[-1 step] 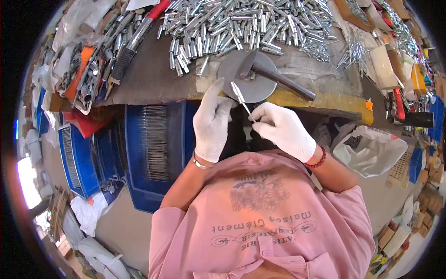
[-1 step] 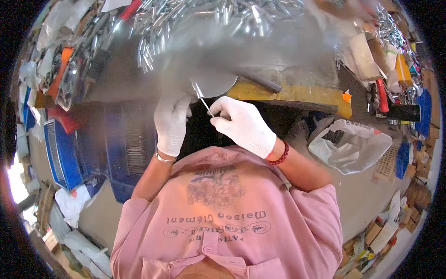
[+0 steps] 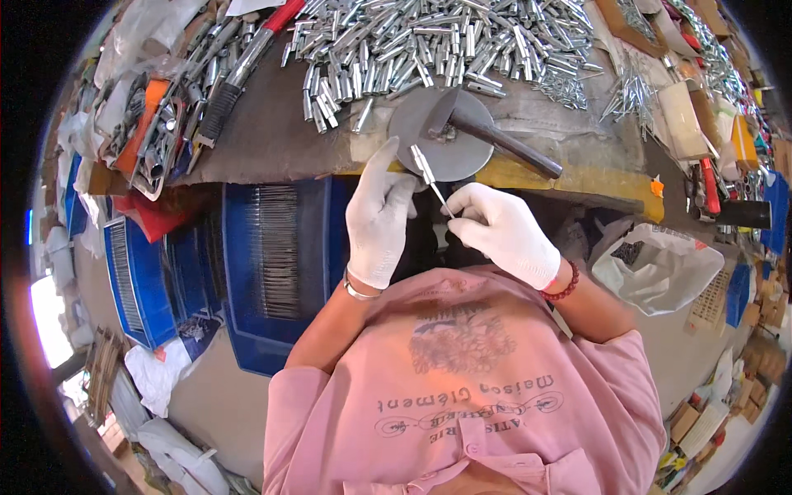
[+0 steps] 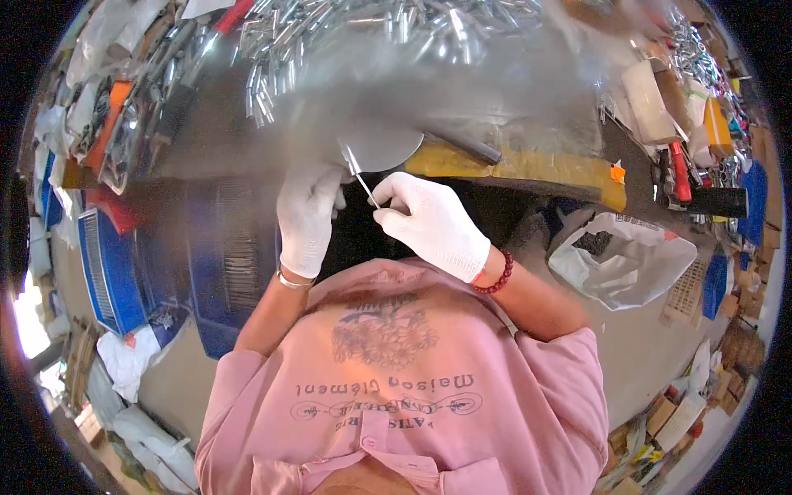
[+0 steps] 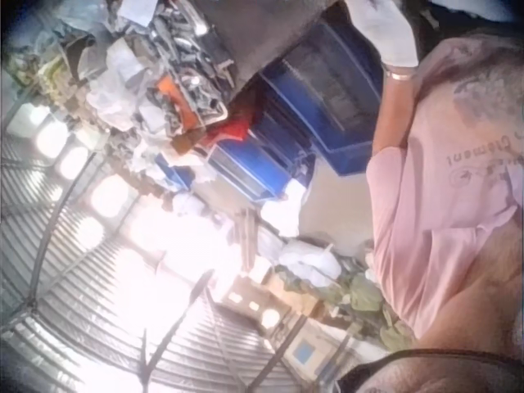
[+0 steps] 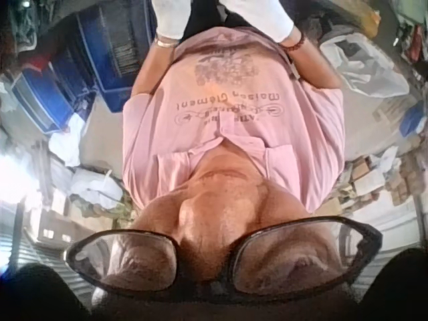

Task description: Assembling metal pins into circular plates and sorting the finished parts into storage bins.

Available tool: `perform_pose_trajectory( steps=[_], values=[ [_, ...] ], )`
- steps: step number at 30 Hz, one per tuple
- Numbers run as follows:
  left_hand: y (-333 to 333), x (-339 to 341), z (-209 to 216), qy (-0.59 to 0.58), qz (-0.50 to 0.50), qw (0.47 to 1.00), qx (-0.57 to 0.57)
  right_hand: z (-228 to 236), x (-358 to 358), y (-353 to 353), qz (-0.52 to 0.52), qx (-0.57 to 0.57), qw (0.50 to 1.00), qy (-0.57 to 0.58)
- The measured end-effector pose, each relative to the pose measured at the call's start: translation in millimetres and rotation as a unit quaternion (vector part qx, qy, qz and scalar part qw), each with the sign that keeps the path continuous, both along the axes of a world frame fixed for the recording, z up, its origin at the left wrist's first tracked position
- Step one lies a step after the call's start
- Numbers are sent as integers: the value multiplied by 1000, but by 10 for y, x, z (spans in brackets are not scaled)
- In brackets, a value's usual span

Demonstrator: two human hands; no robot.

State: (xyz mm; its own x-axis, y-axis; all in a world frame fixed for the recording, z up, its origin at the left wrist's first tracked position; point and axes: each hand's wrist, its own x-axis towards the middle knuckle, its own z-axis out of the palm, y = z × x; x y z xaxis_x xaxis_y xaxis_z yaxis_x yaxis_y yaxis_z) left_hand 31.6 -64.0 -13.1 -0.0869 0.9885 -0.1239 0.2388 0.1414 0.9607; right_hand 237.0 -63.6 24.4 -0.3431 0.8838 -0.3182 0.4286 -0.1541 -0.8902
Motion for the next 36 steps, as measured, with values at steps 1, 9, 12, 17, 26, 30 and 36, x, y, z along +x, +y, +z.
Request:
perform_pose_trajectory(
  steps=[1, 9, 12, 17, 26, 30, 36],
  values=[
    [-9, -8, 42, 2, 5, 1000, -2, -17, -25, -13, 5, -2, 1000, 2],
    [-128, -230, 222, -207, 59, 975, -56, 2, -324, -93, 45, 116, 992, -34],
    [-180, -601, 167, -193, 119, 972, -59, 66, -180, -20, 1, 167, 986, 4],
    [-387, -1505, -656, -67, 317, 945, -51, -135, 128, 184, -120, 99, 986, 63],
    [-833, -3583, -2912, 207, 513, 822, -135, -299, 127, 298, -67, 132, 982, 114],
    [-424, -3832, -3074, 366, 431, 808, -165, -201, 266, 227, -92, 147, 977, 124],
    [-877, -3790, -2641, 314, 420, 840, -137, -217, 32, 320, -15, 224, 971, 83]
  ],
)
